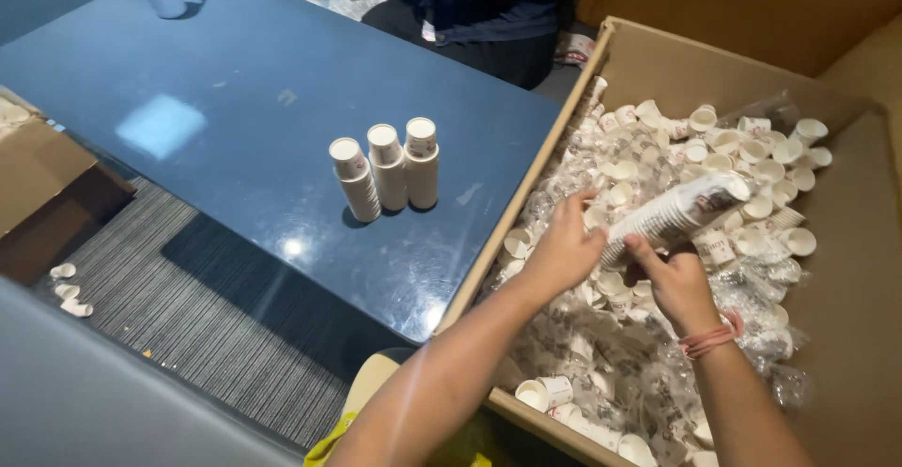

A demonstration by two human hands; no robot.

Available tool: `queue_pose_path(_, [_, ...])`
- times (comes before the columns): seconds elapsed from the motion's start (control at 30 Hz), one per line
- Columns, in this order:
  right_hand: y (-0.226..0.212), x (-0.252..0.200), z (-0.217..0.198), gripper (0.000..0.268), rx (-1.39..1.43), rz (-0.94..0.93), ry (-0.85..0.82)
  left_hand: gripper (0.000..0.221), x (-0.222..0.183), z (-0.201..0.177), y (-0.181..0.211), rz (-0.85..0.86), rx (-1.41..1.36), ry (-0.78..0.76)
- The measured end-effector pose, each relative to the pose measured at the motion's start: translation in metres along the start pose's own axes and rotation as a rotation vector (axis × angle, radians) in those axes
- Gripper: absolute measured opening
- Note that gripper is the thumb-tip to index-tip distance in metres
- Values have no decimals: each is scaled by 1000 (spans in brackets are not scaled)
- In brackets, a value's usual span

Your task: The recorder is seen counting and packing stacks of small paper cups into plastic sleeves and placing them on a table.

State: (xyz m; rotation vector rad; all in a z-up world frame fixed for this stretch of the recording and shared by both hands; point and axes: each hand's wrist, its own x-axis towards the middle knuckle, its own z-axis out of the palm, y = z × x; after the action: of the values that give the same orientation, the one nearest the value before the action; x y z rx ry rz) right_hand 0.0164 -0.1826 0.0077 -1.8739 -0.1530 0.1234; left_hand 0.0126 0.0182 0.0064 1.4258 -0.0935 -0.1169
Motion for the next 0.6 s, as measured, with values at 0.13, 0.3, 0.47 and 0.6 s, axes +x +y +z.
queue_pose_path(0.13, [13, 10, -5, 51, 8, -20, 5, 69, -36, 7, 53, 395, 605, -11])
queue_pose_path(0.3, [-39, -15, 21, 66, 102, -181, -238, 72, -83, -25, 74, 386, 621, 23])
queue_pose_path(0.47, [-78, -21, 25, 68, -747, -52, -169, 58, -135, -126, 21, 656, 464, 347])
queue_pose_path(0.6, [1, -5, 20, 69, -1141, 147, -450, 70, -178, -206, -23, 192, 621, 504])
